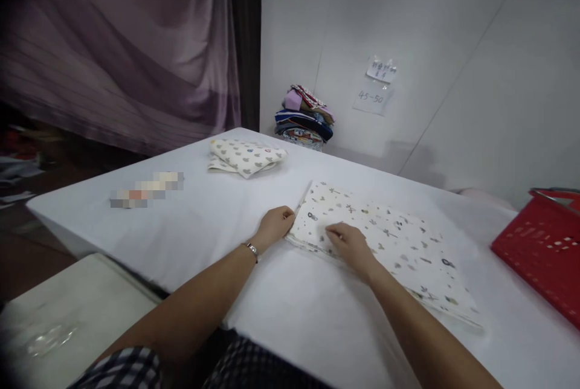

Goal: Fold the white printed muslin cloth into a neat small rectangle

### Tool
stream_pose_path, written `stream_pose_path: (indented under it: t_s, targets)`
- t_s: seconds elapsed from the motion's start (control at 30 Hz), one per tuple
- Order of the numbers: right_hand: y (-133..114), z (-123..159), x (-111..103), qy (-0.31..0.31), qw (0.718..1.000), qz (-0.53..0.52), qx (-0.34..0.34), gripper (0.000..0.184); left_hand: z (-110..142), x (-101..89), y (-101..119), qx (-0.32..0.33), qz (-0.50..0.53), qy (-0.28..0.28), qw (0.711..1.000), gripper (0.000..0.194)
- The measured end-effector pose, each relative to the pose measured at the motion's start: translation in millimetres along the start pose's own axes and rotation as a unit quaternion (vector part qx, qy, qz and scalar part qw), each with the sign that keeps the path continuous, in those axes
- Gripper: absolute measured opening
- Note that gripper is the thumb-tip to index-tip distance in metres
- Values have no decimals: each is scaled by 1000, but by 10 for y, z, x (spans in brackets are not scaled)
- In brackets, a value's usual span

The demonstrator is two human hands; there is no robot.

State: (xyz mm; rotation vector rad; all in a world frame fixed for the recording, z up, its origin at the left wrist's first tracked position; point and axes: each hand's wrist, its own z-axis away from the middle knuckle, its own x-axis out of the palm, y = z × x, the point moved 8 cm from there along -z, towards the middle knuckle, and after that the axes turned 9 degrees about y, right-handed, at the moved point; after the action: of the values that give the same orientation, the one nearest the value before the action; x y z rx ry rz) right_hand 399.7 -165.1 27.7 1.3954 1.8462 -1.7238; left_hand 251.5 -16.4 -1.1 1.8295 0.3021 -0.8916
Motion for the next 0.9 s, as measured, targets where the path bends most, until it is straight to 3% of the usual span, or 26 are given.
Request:
stream_pose_path:
  t_s: [0.17,0.3,0.5,0.63,0.9]
  targets:
    - [-161,-481,526,-29,996,-18,78,24,-27,39,-42,1,-8,-35,999,17]
    - [-150,-627,752,-59,990,46,118,27,-75,52,-89,4,11,-42,999,19]
    - [-136,-701,839,-77,983,121,111,22,-112,66,-135,5,27,-34,999,21]
    - [-112,-685,897,-101,982,48,150,13,-108,68,-137,4,23,-31,999,21]
    - [-132,-657,984,-103,977,-62,178,14,-101,46,-114,8,1,-43,999,22]
